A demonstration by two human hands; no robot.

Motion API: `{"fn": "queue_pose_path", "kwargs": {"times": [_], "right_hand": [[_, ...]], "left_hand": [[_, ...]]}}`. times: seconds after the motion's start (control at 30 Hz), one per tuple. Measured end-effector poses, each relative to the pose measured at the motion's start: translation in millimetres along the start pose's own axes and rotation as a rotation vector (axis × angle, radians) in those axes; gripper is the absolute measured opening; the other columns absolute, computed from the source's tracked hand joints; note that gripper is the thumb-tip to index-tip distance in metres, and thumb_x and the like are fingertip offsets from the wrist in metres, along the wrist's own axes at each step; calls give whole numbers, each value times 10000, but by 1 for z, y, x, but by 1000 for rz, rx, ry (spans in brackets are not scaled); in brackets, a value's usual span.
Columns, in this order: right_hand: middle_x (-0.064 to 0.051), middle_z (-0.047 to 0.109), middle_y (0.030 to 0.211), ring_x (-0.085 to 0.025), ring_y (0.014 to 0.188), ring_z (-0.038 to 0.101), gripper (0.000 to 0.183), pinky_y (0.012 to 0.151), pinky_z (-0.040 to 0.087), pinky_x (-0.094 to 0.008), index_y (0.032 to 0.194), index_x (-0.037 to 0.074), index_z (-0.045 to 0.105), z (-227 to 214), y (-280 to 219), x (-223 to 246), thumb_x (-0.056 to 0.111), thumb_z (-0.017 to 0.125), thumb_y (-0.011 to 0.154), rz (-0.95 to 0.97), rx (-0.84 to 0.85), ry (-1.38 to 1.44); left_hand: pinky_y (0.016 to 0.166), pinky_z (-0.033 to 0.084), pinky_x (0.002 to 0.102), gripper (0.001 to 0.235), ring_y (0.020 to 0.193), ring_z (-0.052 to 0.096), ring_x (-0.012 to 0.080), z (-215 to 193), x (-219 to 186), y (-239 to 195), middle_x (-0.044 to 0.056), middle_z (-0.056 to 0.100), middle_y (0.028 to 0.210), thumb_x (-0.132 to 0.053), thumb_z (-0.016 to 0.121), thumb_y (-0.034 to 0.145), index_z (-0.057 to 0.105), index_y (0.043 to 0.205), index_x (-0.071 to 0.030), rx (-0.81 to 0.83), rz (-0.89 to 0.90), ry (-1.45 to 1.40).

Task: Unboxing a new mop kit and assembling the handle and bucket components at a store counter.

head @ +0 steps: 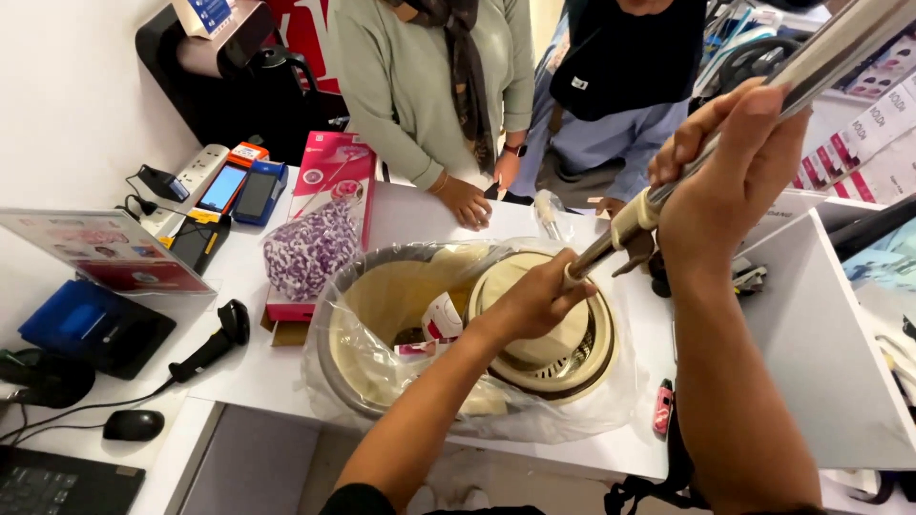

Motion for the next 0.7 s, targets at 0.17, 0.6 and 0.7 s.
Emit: {"fn": "queue_pose_path", "kwargs": {"times": [0.17, 0.6, 0.7], "right_hand": [[-65, 402, 720, -150, 541, 431, 424, 517, 433, -279, 1007, 99, 382, 6, -4, -7, 503, 424, 1129, 27, 32, 41], [-34, 451, 581, -144, 437, 528, 443, 462, 476, -262, 942, 91, 453, 9, -46, -66, 476, 351, 1136, 67, 128, 87], [-31, 430, 520, -151, 374, 491, 442, 423, 443, -262, 824, 75, 456, 12, -56, -71, 361, 404, 1156, 54, 164, 158]], "left_hand": [[705, 375, 337, 262, 723, 386, 176, 6, 12, 8, 17, 456, 783, -309, 591, 1009, 400, 947, -140, 71, -35, -191], [887, 536, 496, 239, 1045, 681, 402, 22, 59, -6, 199, 688, 991, -321, 684, 959, 548, 1038, -141, -2, -86, -158], [918, 528, 567, 370, 1112, 637, 499, -4, 46, -20, 240, 650, 1091, -252, 794, 825, 535, 1063, -139, 9, -31, 16]]}}
Point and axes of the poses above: each hand's wrist, its own y-axis towards the middle knuckle, its own z-axis out of the palm, x = y × z, the point moved 6 cm from there along y, towards the middle knuckle
